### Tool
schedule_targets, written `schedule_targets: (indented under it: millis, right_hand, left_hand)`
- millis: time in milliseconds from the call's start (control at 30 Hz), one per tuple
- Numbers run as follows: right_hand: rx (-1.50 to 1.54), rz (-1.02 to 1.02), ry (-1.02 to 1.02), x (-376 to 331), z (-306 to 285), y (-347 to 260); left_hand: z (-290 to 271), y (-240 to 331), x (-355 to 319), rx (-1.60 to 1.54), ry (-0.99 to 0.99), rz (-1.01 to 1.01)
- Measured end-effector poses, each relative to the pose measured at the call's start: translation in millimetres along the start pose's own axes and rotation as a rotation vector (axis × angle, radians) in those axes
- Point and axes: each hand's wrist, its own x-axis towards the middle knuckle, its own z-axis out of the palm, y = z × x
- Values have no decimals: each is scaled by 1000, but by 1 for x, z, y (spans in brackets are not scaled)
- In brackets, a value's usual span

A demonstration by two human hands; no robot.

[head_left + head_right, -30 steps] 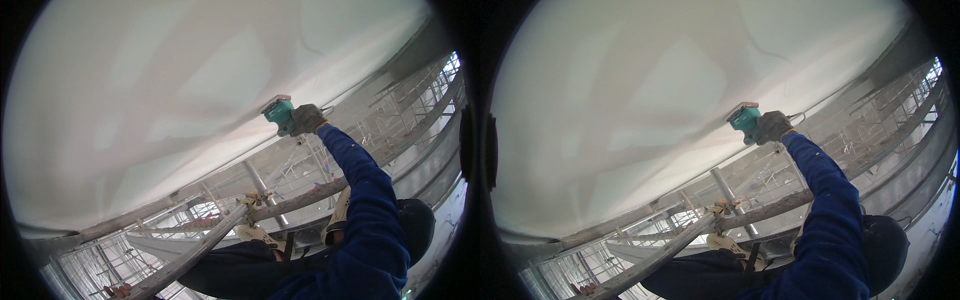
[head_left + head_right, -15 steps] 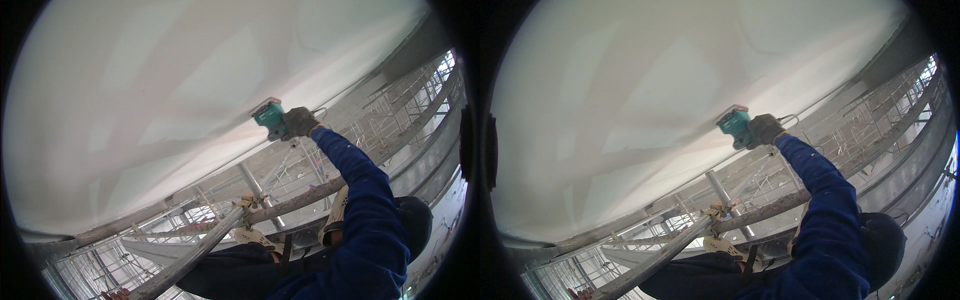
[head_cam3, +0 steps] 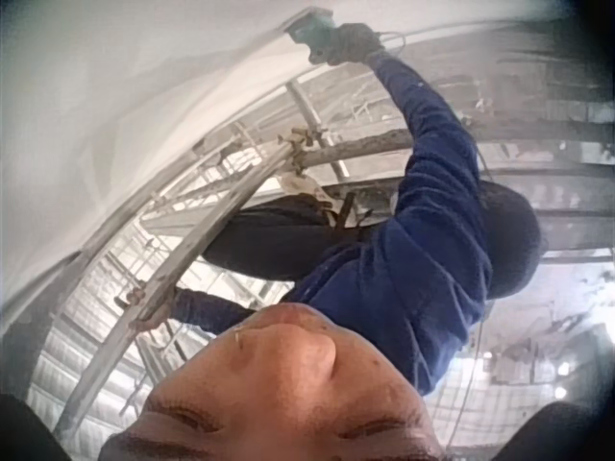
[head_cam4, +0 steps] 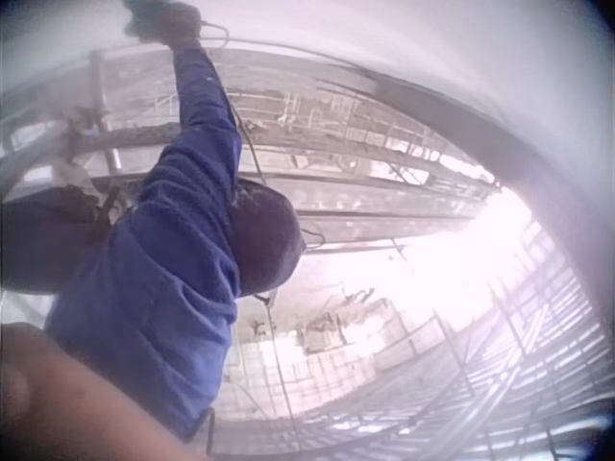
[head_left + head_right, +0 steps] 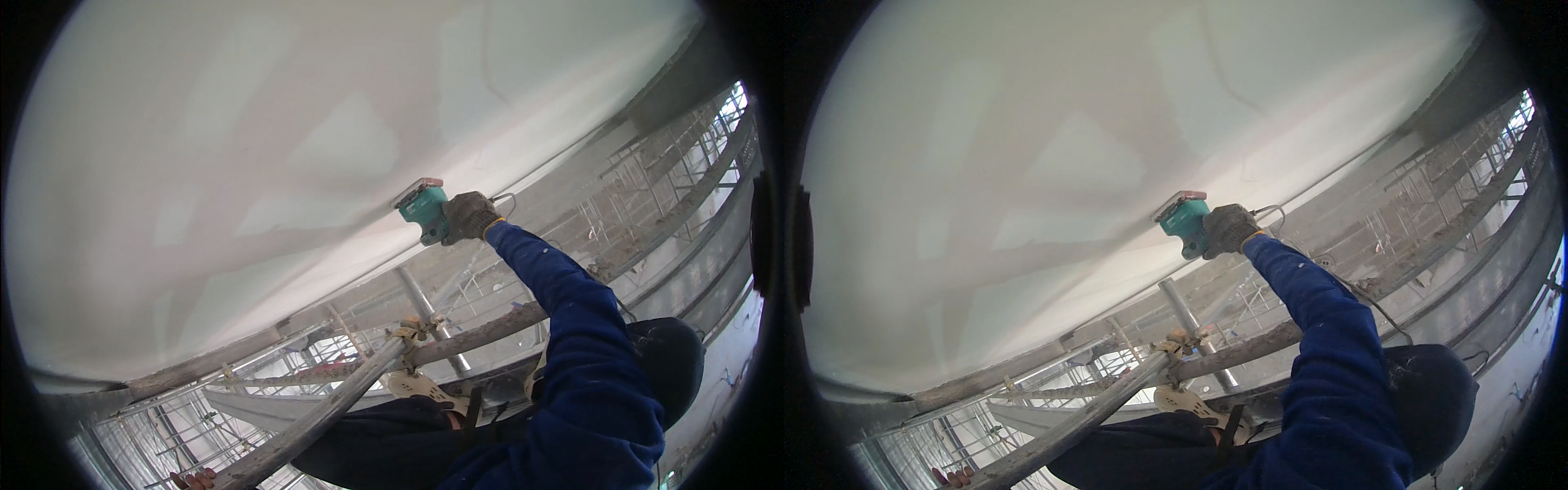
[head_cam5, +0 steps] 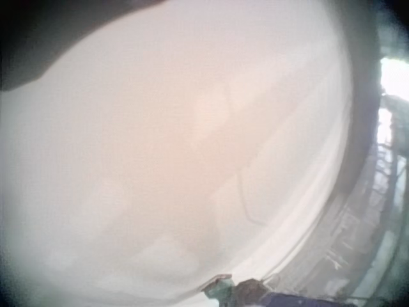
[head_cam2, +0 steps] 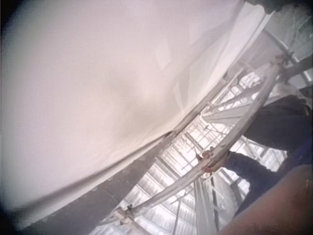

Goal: The person uses a handheld electric sander to smooth a white ceiling surface. They move the tool in circular and sweeping motions across the ceiling while standing on scaffolding. The person wears gloves and a blue long-sleeved shirt during the task.

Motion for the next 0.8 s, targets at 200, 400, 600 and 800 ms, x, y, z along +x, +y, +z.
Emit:
schedule_targets:
  millis: [200, 400, 600, 800]
  right_hand:
    - [-49, 36, 115, -22, -11, 65]
    - [-145, 134, 57, -41, -33, 113]
    - [-173, 114, 11, -27, -27, 88]
    - [-111, 14, 60, 1, 9, 32]
  left_hand:
    - [1, 0, -4, 70, 24, 37]
    - [1, 1, -4, -2, 79, -26]
    - [-8, 1, 2, 8, -14, -27]
    - [-8, 1, 1, -109, -9, -26]
